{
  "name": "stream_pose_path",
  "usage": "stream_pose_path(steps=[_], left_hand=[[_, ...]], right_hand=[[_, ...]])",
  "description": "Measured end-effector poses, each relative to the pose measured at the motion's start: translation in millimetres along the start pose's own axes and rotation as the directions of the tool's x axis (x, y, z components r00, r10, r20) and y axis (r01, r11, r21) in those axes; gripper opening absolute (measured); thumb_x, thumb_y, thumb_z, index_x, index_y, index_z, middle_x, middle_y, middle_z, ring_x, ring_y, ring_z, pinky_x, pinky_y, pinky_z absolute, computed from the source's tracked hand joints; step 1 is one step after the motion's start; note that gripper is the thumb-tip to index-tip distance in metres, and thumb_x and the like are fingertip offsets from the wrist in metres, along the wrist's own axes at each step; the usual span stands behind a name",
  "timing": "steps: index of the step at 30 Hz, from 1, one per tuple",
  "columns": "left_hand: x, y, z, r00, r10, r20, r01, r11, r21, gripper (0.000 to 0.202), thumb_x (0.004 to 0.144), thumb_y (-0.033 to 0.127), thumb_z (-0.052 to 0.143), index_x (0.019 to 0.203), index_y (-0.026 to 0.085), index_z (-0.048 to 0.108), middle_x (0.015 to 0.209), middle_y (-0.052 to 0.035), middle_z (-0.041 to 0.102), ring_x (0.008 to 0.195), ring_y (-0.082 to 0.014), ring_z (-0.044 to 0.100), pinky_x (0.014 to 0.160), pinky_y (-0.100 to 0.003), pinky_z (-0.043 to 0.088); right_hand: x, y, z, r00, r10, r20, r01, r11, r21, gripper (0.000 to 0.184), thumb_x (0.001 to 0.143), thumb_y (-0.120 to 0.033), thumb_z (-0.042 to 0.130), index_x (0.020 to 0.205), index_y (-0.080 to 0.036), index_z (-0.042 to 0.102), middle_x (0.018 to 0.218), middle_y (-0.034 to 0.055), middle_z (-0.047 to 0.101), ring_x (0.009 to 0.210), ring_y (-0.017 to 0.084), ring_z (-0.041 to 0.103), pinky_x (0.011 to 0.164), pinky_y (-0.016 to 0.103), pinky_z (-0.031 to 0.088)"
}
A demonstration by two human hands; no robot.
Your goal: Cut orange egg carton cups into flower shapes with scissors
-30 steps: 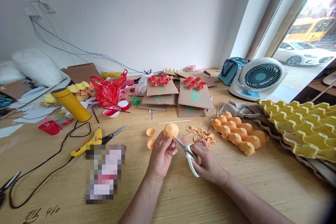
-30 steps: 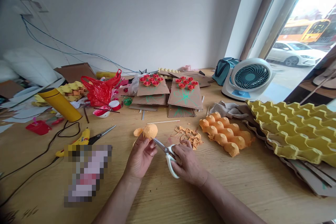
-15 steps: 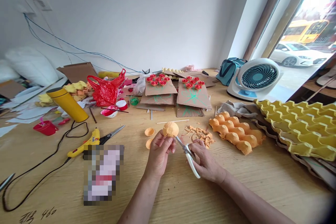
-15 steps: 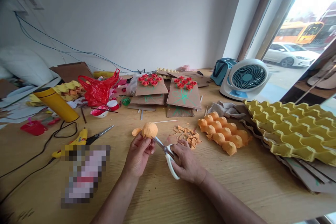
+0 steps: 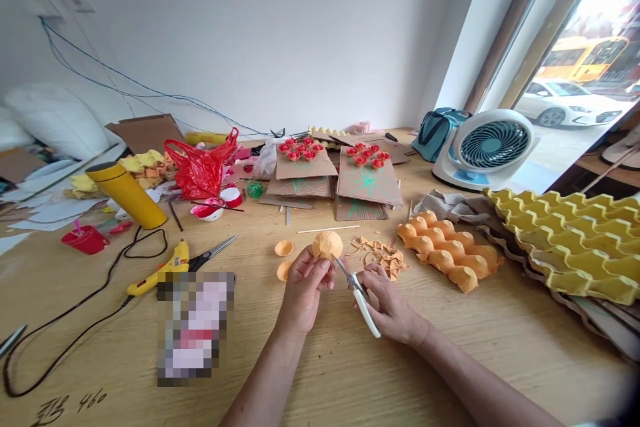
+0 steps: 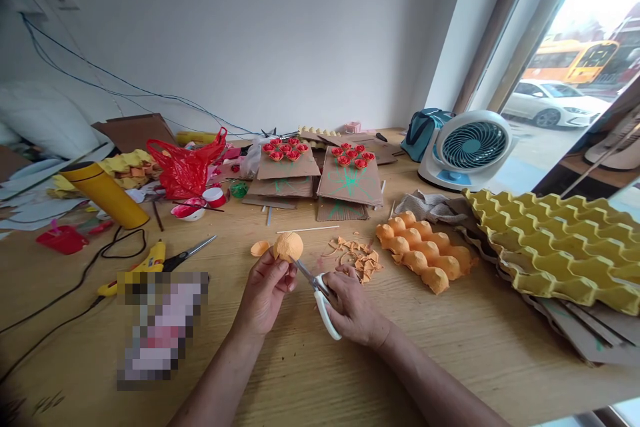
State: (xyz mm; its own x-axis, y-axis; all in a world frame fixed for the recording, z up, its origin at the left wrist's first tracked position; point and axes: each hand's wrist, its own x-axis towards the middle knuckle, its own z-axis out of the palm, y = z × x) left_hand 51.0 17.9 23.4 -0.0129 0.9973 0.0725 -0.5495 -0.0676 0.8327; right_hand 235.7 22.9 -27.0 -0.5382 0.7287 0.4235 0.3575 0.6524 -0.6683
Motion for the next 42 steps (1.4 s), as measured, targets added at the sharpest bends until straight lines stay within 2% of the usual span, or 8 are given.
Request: stream_pose_path(steps=[15,31,42], left_hand=[[1.2,-2.3,-0.5,1.0,-0.017,-0.007,0.017,1.0,0.002,0.026,0.07,0.033,0.083,0.084,0.017,0.068,0.072,0.0018,0.059,0.063,-0.0084,0.05,0.05,-0.018,0.041],[0.4,-3.3,-2.4,1.0,-0.016,0.005,0.016,1.0,-0.002,0.024,0.072,0.032,0.082,0.085,0.018,0.067,0.073,0.0022,0.059,0.064,-0.0083,0.052,0.051,-0.017,0.043],[1.1,-4.2,-1.4,1.0,-0.017,-0.016,0.017,1.0,0.008,0.027,0.071,0.034,0.082,0.084,0.018,0.066,0.073,0.0024,0.057,0.063,-0.0084,0.052,0.049,-0.017,0.042]], right_hand=[[0.0,2.8,1.7,1.0,-0.009,-0.004,0.009,1.0,-0.006,0.013,0.098,-0.032,0.046,0.09,-0.022,0.051,0.085,0.0036,0.061,0.08,0.021,0.051,0.088,0.041,0.038],[1.1,0.7,1.6,1.0,-0.02,-0.011,0.019,1.0,-0.017,0.015,0.097,-0.03,0.046,0.084,-0.022,0.045,0.081,0.0019,0.055,0.077,0.019,0.047,0.089,0.042,0.039],[1.3,-1.2,2.2,1.0,-0.002,-0.008,0.002,1.0,0.03,0.022,0.098,-0.037,0.045,0.082,-0.022,0.047,0.081,0.0024,0.056,0.078,0.02,0.048,0.089,0.041,0.041]])
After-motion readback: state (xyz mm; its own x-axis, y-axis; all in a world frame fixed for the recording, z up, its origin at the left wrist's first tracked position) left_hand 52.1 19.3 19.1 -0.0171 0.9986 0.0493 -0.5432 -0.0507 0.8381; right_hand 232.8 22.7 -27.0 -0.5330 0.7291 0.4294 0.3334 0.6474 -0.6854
